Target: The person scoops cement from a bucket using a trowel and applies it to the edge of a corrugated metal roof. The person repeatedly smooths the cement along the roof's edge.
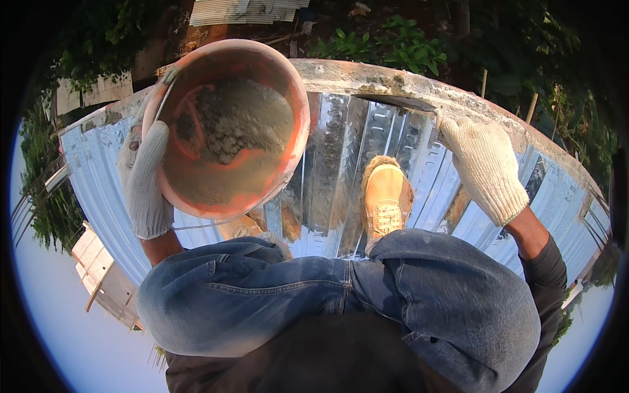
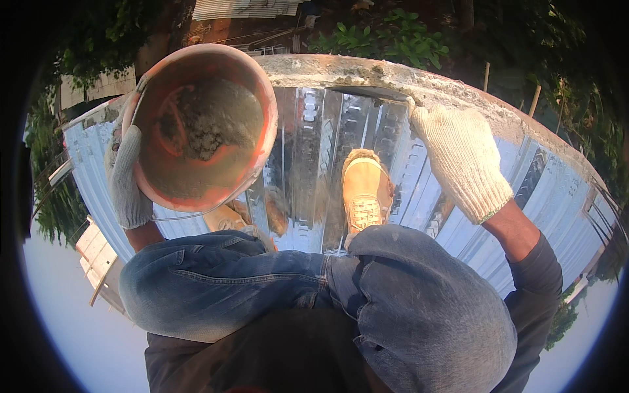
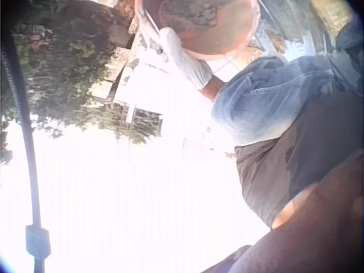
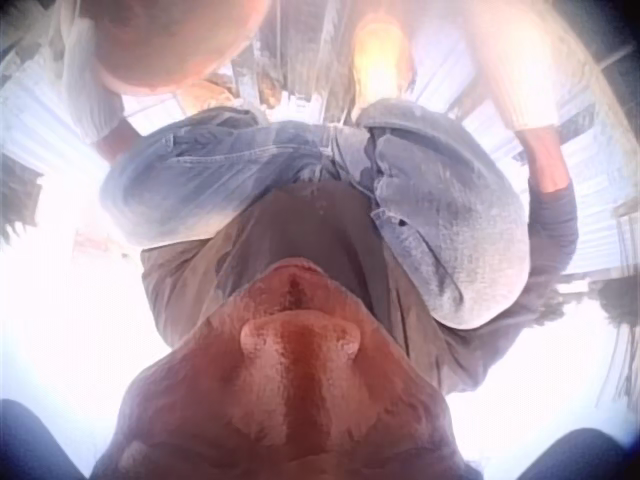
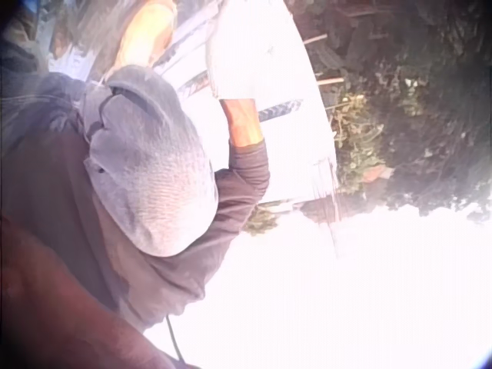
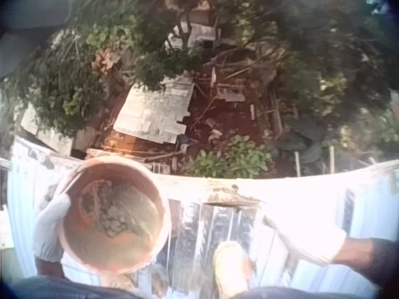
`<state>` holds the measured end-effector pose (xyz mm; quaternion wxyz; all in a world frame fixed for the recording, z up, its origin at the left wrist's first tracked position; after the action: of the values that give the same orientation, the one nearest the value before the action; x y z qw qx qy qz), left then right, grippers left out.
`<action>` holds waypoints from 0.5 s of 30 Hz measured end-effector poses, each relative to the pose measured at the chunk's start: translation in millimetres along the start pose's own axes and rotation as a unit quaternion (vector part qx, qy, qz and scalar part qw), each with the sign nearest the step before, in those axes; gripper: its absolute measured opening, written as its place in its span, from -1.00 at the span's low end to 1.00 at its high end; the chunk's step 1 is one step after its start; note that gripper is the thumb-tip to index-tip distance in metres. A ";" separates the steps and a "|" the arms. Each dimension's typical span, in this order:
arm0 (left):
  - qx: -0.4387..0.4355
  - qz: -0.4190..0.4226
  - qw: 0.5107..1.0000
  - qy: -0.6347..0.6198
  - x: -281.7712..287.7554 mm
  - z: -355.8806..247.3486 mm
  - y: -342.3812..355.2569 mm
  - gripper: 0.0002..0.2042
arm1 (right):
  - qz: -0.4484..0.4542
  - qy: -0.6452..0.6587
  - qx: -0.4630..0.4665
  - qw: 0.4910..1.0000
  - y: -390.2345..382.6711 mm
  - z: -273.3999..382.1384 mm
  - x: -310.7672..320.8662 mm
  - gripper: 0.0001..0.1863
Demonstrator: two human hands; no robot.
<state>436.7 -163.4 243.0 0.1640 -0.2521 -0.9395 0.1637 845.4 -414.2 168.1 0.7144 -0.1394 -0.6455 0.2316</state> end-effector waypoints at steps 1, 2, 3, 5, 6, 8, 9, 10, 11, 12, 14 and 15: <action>0.004 -0.019 1.000 -0.002 -0.5 -0.7 -1.4 -0.30 | -0.067 -0.007 0.027 0.997 -0.7 7.5 20.1 -0.53; 0.008 -0.023 1.000 -0.006 1.9 1.4 -2.6 -0.28 | 0.085 0.025 -0.042 0.995 6.8 -4.1 22.7 -0.51; 0.007 -0.022 1.000 -0.018 3.7 3.9 -0.4 -0.27 | 0.061 0.006 -0.049 0.997 -1.1 -11.6 26.9 -0.51; 0.023 -0.028 0.999 -0.007 6.7 4.6 0.4 -0.29 | 0.021 0.002 -0.083 0.996 -13.5 -30.4 20.5 -0.50; 0.039 -0.034 0.999 0.012 9.1 1.5 -0.2 -0.33 | 0.006 0.015 -0.114 0.993 -15.4 -36.5 18.6 -0.49; 0.049 -0.040 0.998 0.031 16.4 4.1 -1.2 -0.41 | 0.034 0.022 -0.115 0.993 -4.8 -41.5 17.1 -0.52; 0.052 -0.051 0.997 0.033 17.1 5.5 -0.8 -0.34 | 0.049 0.025 -0.115 0.992 1.3 -41.7 16.6 -0.54; 0.055 -0.062 0.996 0.035 17.3 5.3 0.0 -0.27 | 0.062 0.038 -0.116 0.991 8.5 -40.0 16.8 -0.58; 0.059 -0.074 0.995 0.037 18.6 5.9 0.0 -0.20 | 0.075 0.051 -0.116 0.989 16.3 -36.4 17.7 -0.62; 0.060 -0.083 0.994 0.035 19.4 7.4 0.2 -0.19 | 0.090 0.066 -0.119 0.987 21.2 -34.1 17.2 -0.67; 0.062 -0.102 0.992 0.031 23.1 11.9 -0.8 -0.17 | 0.106 0.078 -0.119 0.984 27.8 -36.5 10.3 -0.73; 0.058 -0.101 0.993 0.031 26.8 14.5 -1.4 -0.16 | 0.114 0.072 -0.115 0.984 29.7 -39.6 7.0 -0.69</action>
<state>408.5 -153.6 236.6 0.2234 -0.1509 -0.9436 0.1922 880.5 -381.3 154.2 0.7070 -0.3091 -0.5948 0.2253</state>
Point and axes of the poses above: each hand's wrist, its own y-axis towards the middle knuckle, its own x-axis out of the back of the hand, z = x × y, the point moved 7 cm from there along y, towards the middle knuckle, and after that the axes turned 15 degrees about z, right-handed, at the moved point
